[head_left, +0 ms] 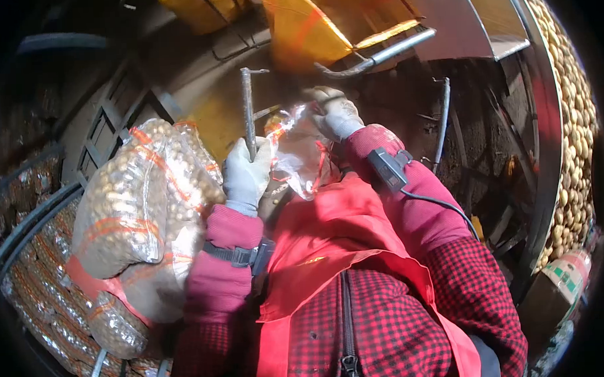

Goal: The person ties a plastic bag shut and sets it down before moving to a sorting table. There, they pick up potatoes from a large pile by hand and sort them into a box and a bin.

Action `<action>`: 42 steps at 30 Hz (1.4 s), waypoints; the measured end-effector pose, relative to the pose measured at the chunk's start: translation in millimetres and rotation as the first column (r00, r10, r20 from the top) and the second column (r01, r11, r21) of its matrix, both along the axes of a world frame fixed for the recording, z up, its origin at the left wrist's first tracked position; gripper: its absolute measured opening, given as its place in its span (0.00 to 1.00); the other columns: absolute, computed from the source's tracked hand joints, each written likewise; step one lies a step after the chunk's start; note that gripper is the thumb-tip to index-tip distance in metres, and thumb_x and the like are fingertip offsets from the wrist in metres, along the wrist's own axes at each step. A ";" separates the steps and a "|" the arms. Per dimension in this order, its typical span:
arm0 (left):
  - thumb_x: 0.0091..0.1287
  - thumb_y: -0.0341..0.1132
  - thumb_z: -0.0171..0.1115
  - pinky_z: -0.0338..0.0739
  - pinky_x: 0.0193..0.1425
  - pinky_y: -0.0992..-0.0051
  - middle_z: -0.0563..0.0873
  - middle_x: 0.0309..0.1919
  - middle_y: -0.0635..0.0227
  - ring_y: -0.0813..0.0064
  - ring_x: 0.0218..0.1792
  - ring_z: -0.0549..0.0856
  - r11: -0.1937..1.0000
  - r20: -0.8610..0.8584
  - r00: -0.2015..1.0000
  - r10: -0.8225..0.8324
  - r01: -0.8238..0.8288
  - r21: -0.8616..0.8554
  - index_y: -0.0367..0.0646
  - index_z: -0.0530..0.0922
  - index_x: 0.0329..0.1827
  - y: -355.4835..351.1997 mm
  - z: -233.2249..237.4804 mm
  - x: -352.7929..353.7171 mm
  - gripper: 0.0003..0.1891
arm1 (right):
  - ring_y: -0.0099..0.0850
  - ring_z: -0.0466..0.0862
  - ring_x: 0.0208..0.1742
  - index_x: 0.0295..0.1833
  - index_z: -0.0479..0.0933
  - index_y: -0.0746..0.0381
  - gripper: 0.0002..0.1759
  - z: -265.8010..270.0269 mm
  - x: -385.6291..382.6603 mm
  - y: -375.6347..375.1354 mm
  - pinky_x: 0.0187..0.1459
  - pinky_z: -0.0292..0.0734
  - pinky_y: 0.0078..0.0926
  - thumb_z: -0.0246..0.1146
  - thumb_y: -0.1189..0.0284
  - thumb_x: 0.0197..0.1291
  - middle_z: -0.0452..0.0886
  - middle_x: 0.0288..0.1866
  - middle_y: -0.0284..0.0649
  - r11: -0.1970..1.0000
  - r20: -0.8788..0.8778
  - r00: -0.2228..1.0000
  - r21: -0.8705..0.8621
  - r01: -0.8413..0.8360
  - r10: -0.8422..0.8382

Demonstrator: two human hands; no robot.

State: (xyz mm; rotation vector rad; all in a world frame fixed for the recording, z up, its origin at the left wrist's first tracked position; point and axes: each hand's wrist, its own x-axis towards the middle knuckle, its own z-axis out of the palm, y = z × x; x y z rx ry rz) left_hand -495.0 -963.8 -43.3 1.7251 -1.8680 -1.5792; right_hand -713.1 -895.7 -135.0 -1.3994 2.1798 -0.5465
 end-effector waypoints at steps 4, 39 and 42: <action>0.69 0.44 0.68 0.77 0.35 0.63 0.85 0.25 0.57 0.61 0.27 0.86 0.999 -0.050 0.998 0.030 -0.031 -0.034 0.40 0.80 0.36 3.8 -8.6 3.0 0.14 | 0.49 0.84 0.52 0.50 0.85 0.53 0.14 36.9 10.1 -0.5 0.53 0.80 0.44 0.64 0.60 0.63 0.86 0.48 0.46 0.999 0.174 0.984 0.012 -0.051 0.048; 0.63 0.24 0.64 0.77 0.38 0.69 0.85 0.27 0.63 0.77 0.31 0.81 0.974 -0.243 0.948 0.208 -0.177 0.143 0.38 0.82 0.40 5.2 -17.7 6.4 0.05 | 0.54 0.86 0.45 0.42 0.83 0.58 0.10 77.6 -32.5 -153.5 0.48 0.80 0.49 0.61 0.64 0.62 0.86 0.40 0.50 0.900 -0.136 0.900 0.207 -0.383 0.414; 0.62 0.20 0.60 0.78 0.39 0.71 0.86 0.29 0.68 0.80 0.31 0.81 0.975 -0.239 0.961 0.142 -0.094 0.200 0.38 0.83 0.39 4.8 -8.4 7.6 0.06 | 0.52 0.86 0.50 0.47 0.85 0.55 0.12 79.8 -30.8 -147.3 0.51 0.80 0.47 0.64 0.69 0.58 0.87 0.45 0.48 0.909 -0.096 0.931 0.274 -0.315 0.351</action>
